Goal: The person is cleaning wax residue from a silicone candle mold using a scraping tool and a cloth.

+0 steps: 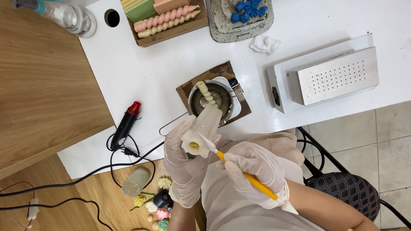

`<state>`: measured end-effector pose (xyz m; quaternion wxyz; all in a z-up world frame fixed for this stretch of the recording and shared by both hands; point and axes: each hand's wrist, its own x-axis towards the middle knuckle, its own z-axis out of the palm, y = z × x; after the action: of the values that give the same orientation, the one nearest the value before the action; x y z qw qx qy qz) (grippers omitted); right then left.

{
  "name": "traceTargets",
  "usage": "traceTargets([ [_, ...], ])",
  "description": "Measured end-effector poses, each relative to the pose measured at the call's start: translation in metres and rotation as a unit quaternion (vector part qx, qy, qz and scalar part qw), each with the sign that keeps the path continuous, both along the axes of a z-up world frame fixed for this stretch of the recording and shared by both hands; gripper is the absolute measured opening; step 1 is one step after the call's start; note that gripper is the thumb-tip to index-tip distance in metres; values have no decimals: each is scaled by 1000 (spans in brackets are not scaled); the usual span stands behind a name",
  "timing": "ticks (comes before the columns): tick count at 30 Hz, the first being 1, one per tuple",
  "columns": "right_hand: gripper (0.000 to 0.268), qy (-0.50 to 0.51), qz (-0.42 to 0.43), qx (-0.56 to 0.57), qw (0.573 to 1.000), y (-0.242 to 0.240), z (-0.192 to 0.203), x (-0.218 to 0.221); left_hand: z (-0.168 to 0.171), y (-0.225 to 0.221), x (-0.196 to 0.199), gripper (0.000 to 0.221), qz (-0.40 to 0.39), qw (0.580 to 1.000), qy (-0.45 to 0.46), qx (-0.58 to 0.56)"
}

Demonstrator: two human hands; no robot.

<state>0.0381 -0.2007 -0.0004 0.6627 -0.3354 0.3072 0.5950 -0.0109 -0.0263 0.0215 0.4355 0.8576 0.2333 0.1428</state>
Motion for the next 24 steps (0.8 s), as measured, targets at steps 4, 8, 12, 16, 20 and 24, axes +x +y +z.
traceTargets([
  [4, 17, -471, 51, -55, 879, 9, -1, -5, -3, -3, -2, 72, 30, 998, -17, -55],
  [8, 9, -440, 51, -121, 889, 17, 1, -7, 0, 1, -3, 74, 16, 1000, -6, 21],
  [12, 9, -647, 34, -141, 749, 10, -2, -10, 6, 1, -4, 71, 10, 1000, 16, 10],
  [16, 19, -325, 13, -39, 945, -2, -8, -6, 9, -3, -1, 72, 2, 1000, 23, 4],
  [20, 22, -302, 102, -31, 947, 1, 12, 5, 7, -5, -4, 67, 10, 998, 13, -64],
  [24, 24, -285, 60, 11, 957, -13, -5, -6, 13, -5, 0, 72, 1, 999, 20, 27],
])
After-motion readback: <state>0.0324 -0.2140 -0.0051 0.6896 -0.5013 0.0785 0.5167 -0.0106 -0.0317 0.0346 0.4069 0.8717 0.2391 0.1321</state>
